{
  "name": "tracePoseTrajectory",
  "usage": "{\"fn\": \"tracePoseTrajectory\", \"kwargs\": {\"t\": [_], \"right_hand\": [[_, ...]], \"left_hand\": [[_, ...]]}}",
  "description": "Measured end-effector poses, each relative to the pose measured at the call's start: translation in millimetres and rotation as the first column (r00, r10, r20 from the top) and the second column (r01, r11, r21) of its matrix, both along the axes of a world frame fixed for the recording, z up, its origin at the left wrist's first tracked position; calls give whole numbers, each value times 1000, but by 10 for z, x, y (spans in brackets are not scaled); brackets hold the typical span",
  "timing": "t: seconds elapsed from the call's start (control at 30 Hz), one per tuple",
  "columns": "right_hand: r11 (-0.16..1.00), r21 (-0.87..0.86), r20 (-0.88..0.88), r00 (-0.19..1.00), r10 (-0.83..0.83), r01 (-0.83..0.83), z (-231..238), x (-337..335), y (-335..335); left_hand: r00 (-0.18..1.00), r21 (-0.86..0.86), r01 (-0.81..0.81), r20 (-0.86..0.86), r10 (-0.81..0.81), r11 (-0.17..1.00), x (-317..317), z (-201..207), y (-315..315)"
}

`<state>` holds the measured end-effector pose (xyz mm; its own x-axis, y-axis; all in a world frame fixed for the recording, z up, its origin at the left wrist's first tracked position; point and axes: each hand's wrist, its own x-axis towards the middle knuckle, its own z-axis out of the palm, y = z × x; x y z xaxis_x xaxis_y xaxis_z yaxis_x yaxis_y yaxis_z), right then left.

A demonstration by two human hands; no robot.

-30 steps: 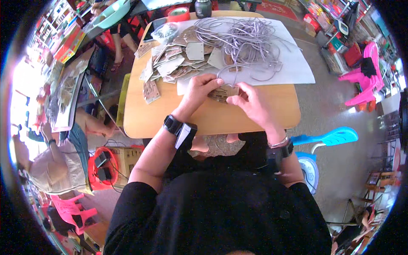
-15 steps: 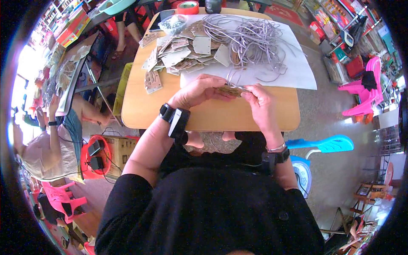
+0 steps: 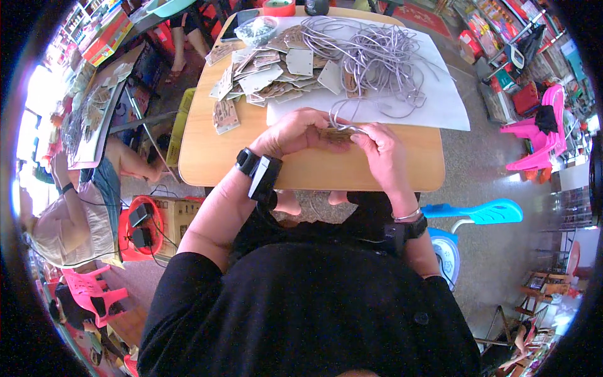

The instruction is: Manually stringing multiple flat shoe components onto a long grey cord as part of an assembly process.

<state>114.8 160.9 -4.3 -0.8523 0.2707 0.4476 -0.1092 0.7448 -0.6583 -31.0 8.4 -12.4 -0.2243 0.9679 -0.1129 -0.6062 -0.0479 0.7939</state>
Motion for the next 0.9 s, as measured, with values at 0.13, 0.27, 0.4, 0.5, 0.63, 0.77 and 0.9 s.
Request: {"fn": "tracePoseTrajectory", "kwargs": {"t": [0.13,0.27,0.4,0.5,0.63,0.77,0.9], "right_hand": [[994,-111,5,1000,15,-15,29,13,-27],[997,-78,-18,1000,-22,20,-14,19,-23],[998,-27,-32,998,59,-59,-43,33,92],[993,117,-89,995,44,-33,169,23,78],[997,31,-96,993,74,-71,210,-55,-69],[991,-113,-175,983,56,-77,137,-92,-169],[903,-380,-140,977,158,-200,157,-29,-238]], "left_hand": [[996,41,40,78,-43,998,5,41,-27],[1000,-18,-10,14,10,1000,33,128,-38],[994,-111,-89,-75,81,990,92,178,-34],[955,-195,-121,-291,61,973,87,176,-4],[699,-164,-180,-715,9,970,88,228,-6],[866,-294,-212,-498,40,932,114,189,-3],[900,-313,-169,-436,17,935,130,253,-12]]}}
